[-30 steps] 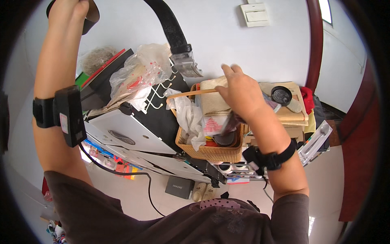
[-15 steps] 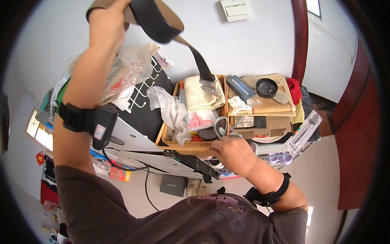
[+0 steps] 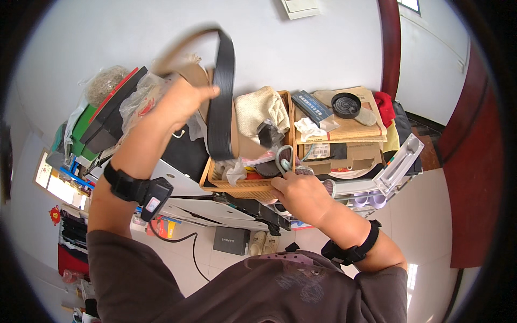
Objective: The person organizes a shelf, puts items into a red bag and a cabinet, and then sits on the floor to pick up debris and wipe the floor with a cloth.
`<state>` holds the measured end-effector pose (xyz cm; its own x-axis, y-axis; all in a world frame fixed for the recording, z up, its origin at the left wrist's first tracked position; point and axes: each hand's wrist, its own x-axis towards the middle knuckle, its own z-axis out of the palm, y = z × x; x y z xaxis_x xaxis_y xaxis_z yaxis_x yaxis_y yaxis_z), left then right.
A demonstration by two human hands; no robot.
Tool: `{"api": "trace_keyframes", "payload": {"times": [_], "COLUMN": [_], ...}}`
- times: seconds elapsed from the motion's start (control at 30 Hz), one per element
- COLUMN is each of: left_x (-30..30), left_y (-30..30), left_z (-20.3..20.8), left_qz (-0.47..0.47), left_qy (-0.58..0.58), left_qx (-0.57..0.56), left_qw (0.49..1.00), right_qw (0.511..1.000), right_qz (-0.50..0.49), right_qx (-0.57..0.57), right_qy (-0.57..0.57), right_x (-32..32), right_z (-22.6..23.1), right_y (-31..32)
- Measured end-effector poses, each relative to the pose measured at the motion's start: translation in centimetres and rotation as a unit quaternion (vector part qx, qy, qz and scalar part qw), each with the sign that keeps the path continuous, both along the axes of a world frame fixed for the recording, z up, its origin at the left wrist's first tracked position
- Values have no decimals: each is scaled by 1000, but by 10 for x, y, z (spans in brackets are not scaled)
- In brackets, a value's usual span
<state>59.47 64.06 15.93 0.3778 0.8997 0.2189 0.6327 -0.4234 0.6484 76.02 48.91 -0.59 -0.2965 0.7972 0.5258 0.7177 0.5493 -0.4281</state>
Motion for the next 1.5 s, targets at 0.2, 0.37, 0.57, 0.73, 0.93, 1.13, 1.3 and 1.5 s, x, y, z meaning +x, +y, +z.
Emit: {"api": "trace_keyframes", "payload": {"times": [0.2,0.37,0.57,0.73,0.93,1.13,1.3,1.5], "left_x": [-7,-10,-45,-55,-59,-84,-77,-101], "left_y": [6,22,16,-32,-62,4,-38,-118], "left_z": [-64,-112,-113,-98,-119,-161,-127,-194], "left_qz": [87,157,67,48,148,53,57,116], "left_qy": [135,328,-13,-139,-44,82,-10,-126], "left_qx": [-117,-78,-34,-90,154,-47,-52,187], "left_qw": [980,928,997,985,976,994,997,967], "right_qw": [1000,998,977,957,939,921,913,882], "right_qz": [7,-9,-74,-122,-160,-153,-180,-231], "right_qx": [-9,5,-61,-137,-155,-267,-290,-305], "right_qy": [-10,67,191,223,262,238,224,276], "right_x": [0,0,34,54,62,66,82,101], "right_z": [0,11,25,15,-2,-25,-66,-77], "right_y": [-3,-10,-31,-44,-60,-69,-77,-88]}}
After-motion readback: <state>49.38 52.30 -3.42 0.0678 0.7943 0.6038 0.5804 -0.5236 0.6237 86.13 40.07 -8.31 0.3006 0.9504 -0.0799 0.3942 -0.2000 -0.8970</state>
